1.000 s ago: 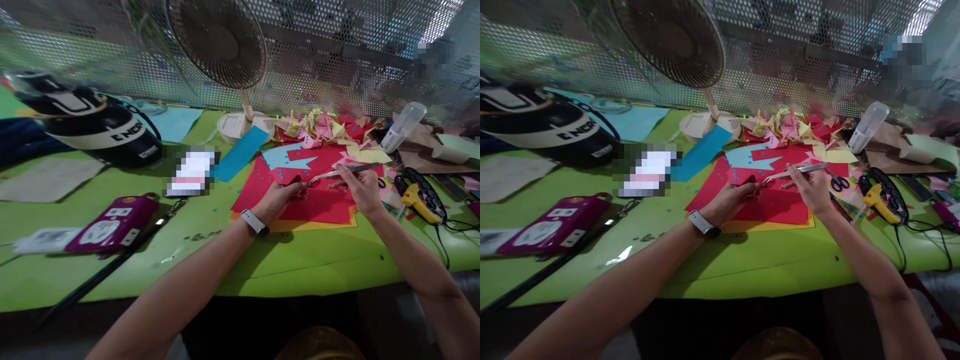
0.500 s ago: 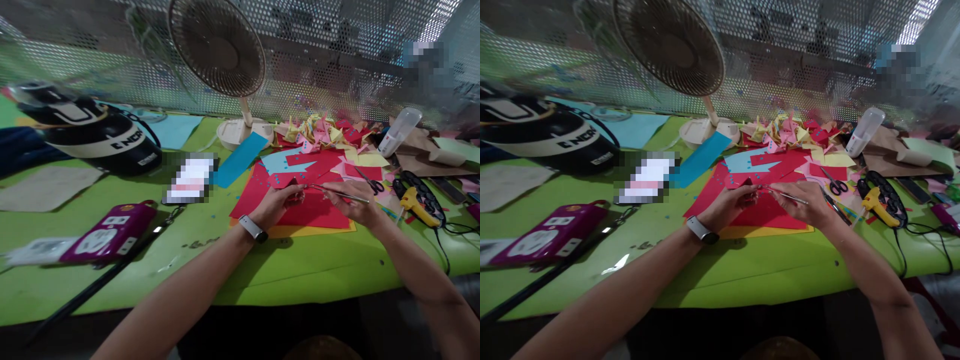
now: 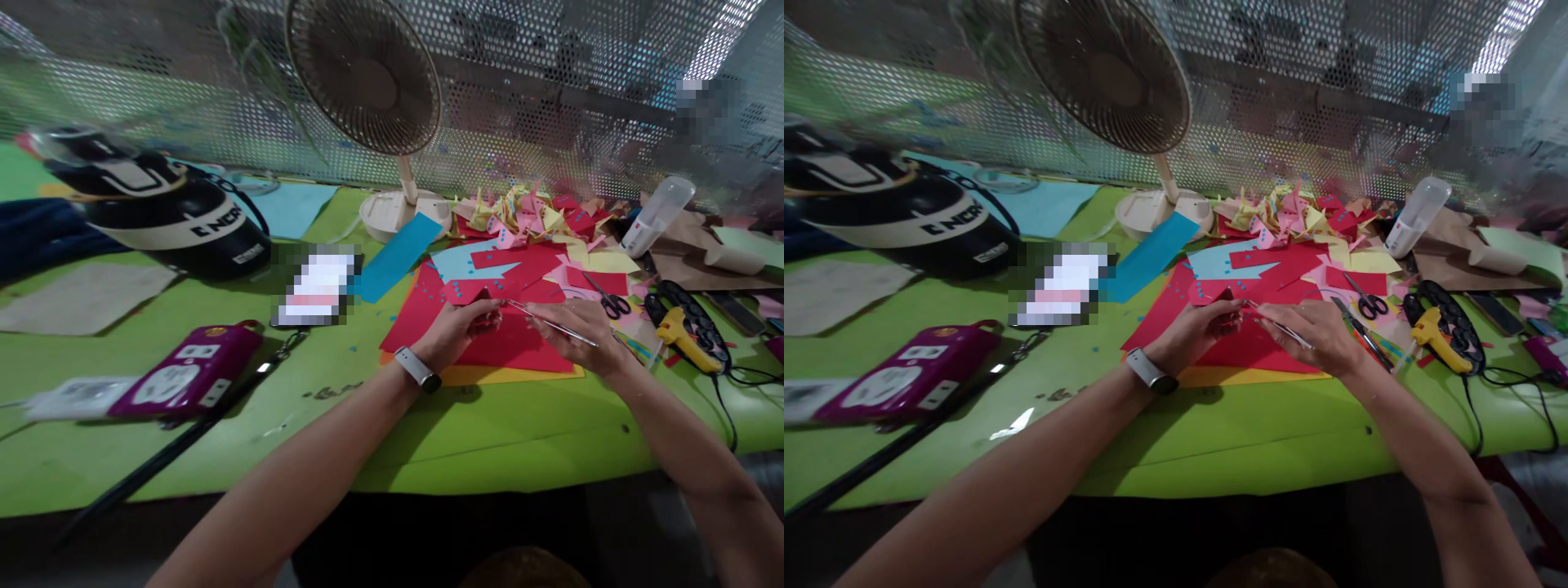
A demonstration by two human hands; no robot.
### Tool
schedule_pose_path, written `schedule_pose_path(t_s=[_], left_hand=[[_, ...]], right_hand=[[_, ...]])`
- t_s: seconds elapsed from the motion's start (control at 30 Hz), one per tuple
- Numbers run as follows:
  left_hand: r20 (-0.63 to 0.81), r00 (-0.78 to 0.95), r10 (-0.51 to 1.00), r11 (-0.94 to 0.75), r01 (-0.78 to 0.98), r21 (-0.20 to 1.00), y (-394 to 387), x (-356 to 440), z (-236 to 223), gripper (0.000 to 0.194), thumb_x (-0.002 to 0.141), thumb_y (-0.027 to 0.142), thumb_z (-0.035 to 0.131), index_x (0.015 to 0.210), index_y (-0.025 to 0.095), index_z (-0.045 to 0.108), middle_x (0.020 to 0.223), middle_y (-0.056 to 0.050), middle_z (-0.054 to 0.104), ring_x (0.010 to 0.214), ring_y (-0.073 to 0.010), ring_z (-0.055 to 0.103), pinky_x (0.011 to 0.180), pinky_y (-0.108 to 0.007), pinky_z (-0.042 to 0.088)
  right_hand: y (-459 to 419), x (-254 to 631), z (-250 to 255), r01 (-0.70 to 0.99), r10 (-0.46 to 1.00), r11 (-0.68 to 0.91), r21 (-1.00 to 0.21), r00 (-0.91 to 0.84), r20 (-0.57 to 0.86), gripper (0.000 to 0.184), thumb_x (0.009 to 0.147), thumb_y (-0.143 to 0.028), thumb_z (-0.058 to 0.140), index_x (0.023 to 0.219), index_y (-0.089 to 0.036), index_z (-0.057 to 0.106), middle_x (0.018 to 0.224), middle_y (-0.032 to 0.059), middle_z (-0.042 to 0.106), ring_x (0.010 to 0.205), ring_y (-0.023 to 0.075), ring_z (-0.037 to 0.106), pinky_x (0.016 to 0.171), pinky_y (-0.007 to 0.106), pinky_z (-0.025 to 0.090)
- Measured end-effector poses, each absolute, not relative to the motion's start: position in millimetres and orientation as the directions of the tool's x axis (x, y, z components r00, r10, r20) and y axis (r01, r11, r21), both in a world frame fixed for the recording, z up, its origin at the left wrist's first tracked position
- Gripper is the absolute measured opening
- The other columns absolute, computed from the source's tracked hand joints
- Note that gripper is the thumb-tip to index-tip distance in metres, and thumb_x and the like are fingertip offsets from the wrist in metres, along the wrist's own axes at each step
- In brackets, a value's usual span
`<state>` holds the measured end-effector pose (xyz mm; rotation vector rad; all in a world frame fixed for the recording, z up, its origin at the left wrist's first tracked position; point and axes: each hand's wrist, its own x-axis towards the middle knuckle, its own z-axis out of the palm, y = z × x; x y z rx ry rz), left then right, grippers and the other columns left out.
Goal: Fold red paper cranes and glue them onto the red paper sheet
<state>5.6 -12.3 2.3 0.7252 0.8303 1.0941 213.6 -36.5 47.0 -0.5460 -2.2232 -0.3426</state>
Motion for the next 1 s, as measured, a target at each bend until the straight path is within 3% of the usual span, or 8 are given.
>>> schedule_pose_path(t_s=[0.27,0.43,0.5,0.6,0.7,0.8,1.0], left_hand=[[-0.216,0.223,0.951,0.297,-0.456,0.839,-12.5,6.7,4.2,0.032,0.051,0.029,0.090,0.070,0.012,0.070,0.065,0.000,0.065,0.060,-0.0098,0.059,0.059,-0.023,0.049],[-0.207,0.221,0.953,0.288,-0.452,0.844,-13.8,7.3,5.5,0.028,0.052,0.027,0.088,0.069,0.013,0.070,0.063,0.000,0.063,0.059,-0.0098,0.058,0.058,-0.023,0.049],[-0.209,0.227,0.951,0.292,-0.447,0.845,-14.0,7.1,5.0,0.027,0.053,0.026,0.087,0.069,0.013,0.070,0.064,0.000,0.064,0.060,-0.0098,0.058,0.058,-0.022,0.050],[-0.204,0.222,0.953,0.285,-0.442,0.851,-13.3,6.5,2.8,0.026,0.053,0.026,0.087,0.068,0.013,0.071,0.064,-0.001,0.064,0.060,-0.0100,0.058,0.057,-0.022,0.049],[-0.189,0.212,0.959,0.265,-0.433,0.861,-12.8,6.3,0.9,0.027,0.053,0.026,0.086,0.069,0.013,0.070,0.066,-0.002,0.066,0.059,-0.0102,0.057,0.056,-0.022,0.049],[-0.157,0.226,0.961,0.241,-0.416,0.877,-13.6,6.5,1.1,0.026,0.056,0.028,0.085,0.072,0.013,0.070,0.066,-0.003,0.066,0.060,-0.0114,0.058,0.056,-0.023,0.049],[-0.085,0.246,0.966,0.180,-0.397,0.900,-16.9,7.3,4.5,0.028,0.059,0.030,0.085,0.075,0.014,0.068,0.071,-0.003,0.067,0.061,-0.0119,0.057,0.057,-0.025,0.049]], right_hand=[[-38.8,212.3,52.0,0.454,0.275,0.890,0.037,-0.600,0.751,0.048,0.096,-0.012,0.057,0.141,-0.028,0.050,0.085,-0.0011,0.078,0.062,0.0126,0.068,0.056,0.026,0.048],[-38.5,213.6,45.9,0.474,0.345,0.879,-0.048,-0.562,0.752,0.033,0.097,-0.017,0.056,0.126,-0.031,0.064,0.085,-0.0006,0.078,0.063,0.0127,0.069,0.059,0.026,0.052],[-38.4,212.7,44.1,0.493,0.420,0.858,-0.146,-0.507,0.752,0.022,0.097,-0.021,0.057,0.113,-0.028,0.070,0.087,0.0013,0.079,0.065,0.0138,0.071,0.059,0.027,0.055],[-36.6,209.8,44.1,0.442,0.631,0.757,-0.482,-0.305,0.713,0.014,0.096,-0.029,0.058,0.098,-0.024,0.070,0.087,0.0027,0.078,0.064,0.0154,0.074,0.057,0.027,0.058],[-31.6,207.6,45.9,0.300,0.806,0.582,-0.756,-0.093,0.584,0.020,0.093,-0.039,0.061,0.093,-0.021,0.067,0.081,0.0022,0.077,0.056,0.0152,0.072,0.051,0.026,0.057],[-25.7,207.3,46.8,0.190,0.880,0.468,-0.863,-0.007,0.475,0.028,0.088,-0.048,0.066,0.091,-0.020,0.065,0.073,0.0009,0.075,0.053,0.0151,0.071,0.048,0.024,0.054],[-21.5,206.8,44.9,0.119,0.925,0.378,-0.918,-0.001,0.380,0.035,0.081,-0.053,0.071,0.088,-0.019,0.065,0.068,0.0004,0.073,0.050,0.0145,0.070,0.042,0.021,0.045]])
